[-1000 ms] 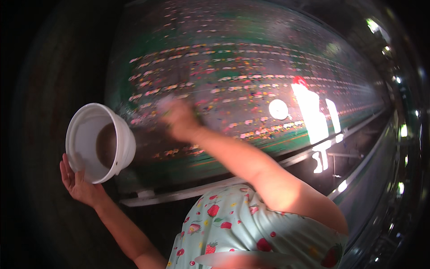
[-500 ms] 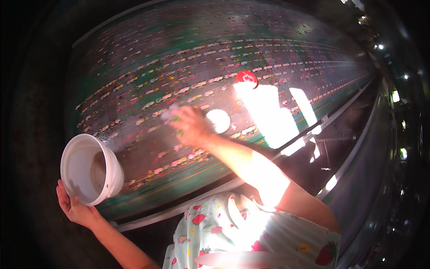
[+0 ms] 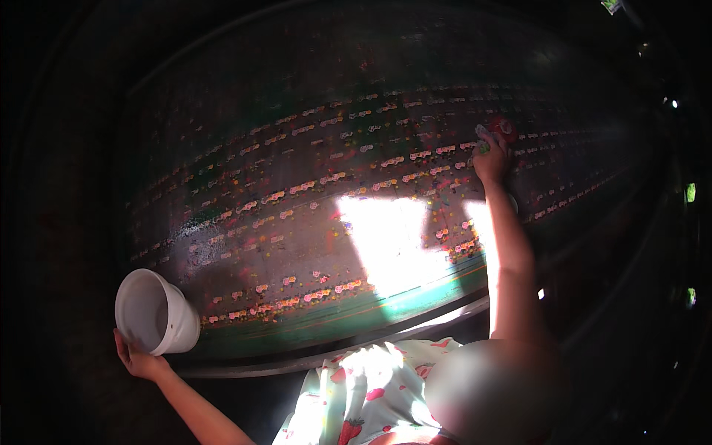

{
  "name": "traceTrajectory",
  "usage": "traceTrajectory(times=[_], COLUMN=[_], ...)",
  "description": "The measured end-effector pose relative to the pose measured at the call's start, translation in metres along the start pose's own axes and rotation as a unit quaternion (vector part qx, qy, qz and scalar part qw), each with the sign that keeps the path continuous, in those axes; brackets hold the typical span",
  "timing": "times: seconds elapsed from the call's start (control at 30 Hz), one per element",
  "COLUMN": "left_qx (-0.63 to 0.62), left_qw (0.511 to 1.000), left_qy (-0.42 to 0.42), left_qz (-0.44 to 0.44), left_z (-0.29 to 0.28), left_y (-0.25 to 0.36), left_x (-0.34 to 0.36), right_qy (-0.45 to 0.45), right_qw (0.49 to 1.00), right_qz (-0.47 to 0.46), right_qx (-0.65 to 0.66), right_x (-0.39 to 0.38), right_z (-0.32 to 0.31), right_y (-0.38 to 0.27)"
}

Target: The person scrubs a large green metal surface with a cloth and water from a white bucket. They repeatedly wipe the surface, moving the bucket as needed, and continue scrubbing different sections of the large panel.

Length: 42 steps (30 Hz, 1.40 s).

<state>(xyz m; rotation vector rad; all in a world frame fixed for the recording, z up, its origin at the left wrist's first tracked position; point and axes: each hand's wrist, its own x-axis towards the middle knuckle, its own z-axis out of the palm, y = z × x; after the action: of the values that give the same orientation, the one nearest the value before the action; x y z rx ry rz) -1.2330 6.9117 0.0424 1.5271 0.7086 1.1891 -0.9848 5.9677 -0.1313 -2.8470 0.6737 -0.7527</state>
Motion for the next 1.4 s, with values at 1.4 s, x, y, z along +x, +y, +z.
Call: traceTrajectory(times=[1.4], left_qx=[-0.116], left_qw=[0.991], left_qy=[0.009], left_qz=[-0.072], left_z=[-0.037], left_y=[-0.003], left_x=[-0.011], right_qy=[-0.142], right_qw=[0.917], right_qz=[-0.267], right_qx=[0.259], right_x=[-0.237], right_z=[-0.028], right_y=[-0.354])
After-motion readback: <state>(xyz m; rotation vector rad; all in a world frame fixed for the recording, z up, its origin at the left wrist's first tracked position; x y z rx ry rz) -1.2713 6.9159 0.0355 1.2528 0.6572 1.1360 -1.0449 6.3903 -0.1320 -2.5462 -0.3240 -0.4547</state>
